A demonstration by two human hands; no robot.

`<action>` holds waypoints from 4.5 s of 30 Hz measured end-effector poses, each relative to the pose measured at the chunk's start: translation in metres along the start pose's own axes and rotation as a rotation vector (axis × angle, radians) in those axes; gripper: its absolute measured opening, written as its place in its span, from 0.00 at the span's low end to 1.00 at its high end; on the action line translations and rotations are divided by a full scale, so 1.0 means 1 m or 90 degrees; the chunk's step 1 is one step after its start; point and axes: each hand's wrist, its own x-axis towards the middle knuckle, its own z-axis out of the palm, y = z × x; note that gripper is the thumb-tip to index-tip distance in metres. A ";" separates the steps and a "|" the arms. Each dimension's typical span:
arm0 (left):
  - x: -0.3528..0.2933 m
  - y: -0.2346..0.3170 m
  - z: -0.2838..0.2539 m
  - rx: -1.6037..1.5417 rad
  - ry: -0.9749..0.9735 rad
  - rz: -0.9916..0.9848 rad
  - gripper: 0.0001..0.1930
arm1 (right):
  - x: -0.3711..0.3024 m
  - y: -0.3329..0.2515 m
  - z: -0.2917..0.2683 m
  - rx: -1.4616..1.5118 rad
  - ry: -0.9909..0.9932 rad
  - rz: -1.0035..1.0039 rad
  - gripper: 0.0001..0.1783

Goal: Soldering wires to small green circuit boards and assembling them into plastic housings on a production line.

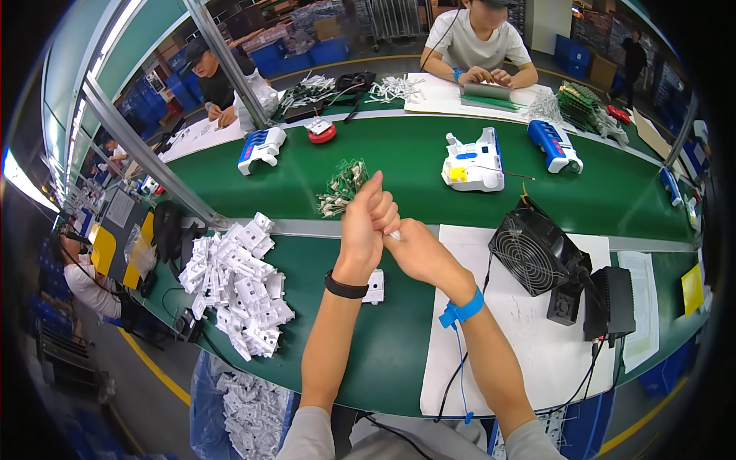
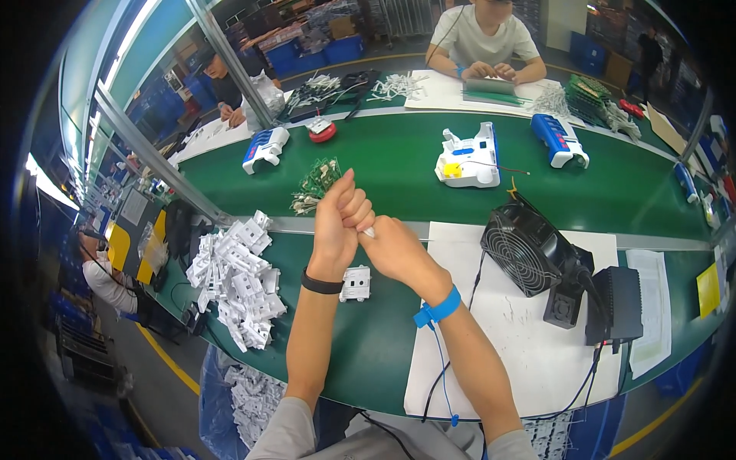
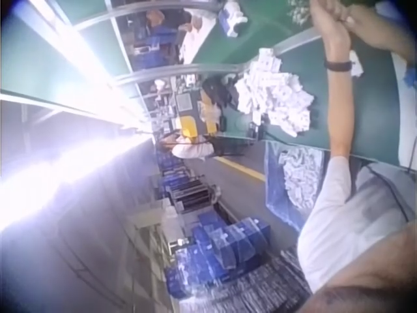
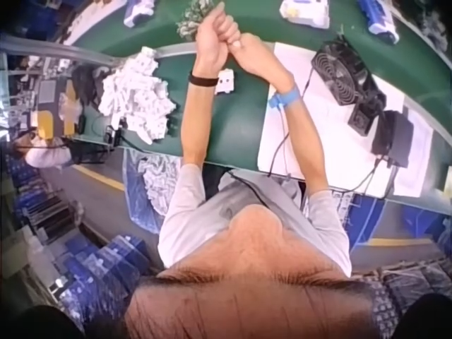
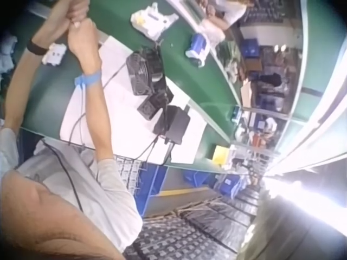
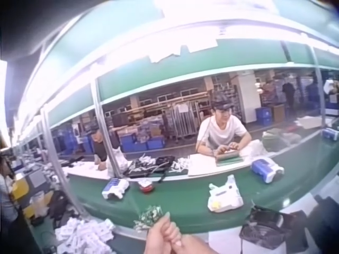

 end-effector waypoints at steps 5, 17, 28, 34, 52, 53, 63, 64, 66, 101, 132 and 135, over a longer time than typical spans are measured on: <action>0.002 0.000 0.002 -0.019 0.022 -0.016 0.26 | 0.002 0.005 0.001 0.016 -0.009 -0.026 0.16; -0.005 0.002 0.008 -0.003 0.046 -0.010 0.28 | -0.004 0.003 0.001 -0.001 -0.020 -0.026 0.18; 0.001 0.026 -0.035 0.280 0.161 0.103 0.16 | -0.023 0.007 -0.030 -0.013 0.091 -0.224 0.24; -0.012 0.024 -0.156 1.109 0.370 0.023 0.23 | -0.024 -0.008 -0.051 0.044 0.051 -0.195 0.17; -0.078 -0.013 -0.144 1.187 0.361 -0.052 0.21 | -0.037 -0.037 -0.035 0.143 -0.020 -0.216 0.13; -0.079 -0.013 -0.137 1.180 0.358 -0.042 0.21 | -0.034 -0.031 -0.029 0.137 -0.022 -0.213 0.14; -0.109 -0.043 -0.112 1.330 0.370 0.192 0.08 | -0.036 0.040 0.050 -0.401 -0.168 -0.063 0.60; -0.111 -0.046 -0.109 1.343 0.366 0.292 0.06 | -0.032 0.047 0.052 -0.400 -0.169 -0.062 0.60; -0.111 -0.042 -0.108 1.359 0.373 0.304 0.07 | -0.021 0.046 0.043 -0.328 -0.138 -0.075 0.54; -0.101 -0.044 -0.029 0.533 0.235 0.171 0.13 | -0.023 0.020 -0.018 -0.041 -0.066 -0.236 0.35; -0.097 -0.071 -0.016 0.315 0.182 -0.012 0.22 | -0.027 0.009 -0.066 0.187 -0.049 -0.121 0.11; -0.096 -0.073 -0.012 0.321 0.184 0.002 0.23 | -0.028 0.010 -0.065 0.159 -0.044 -0.110 0.12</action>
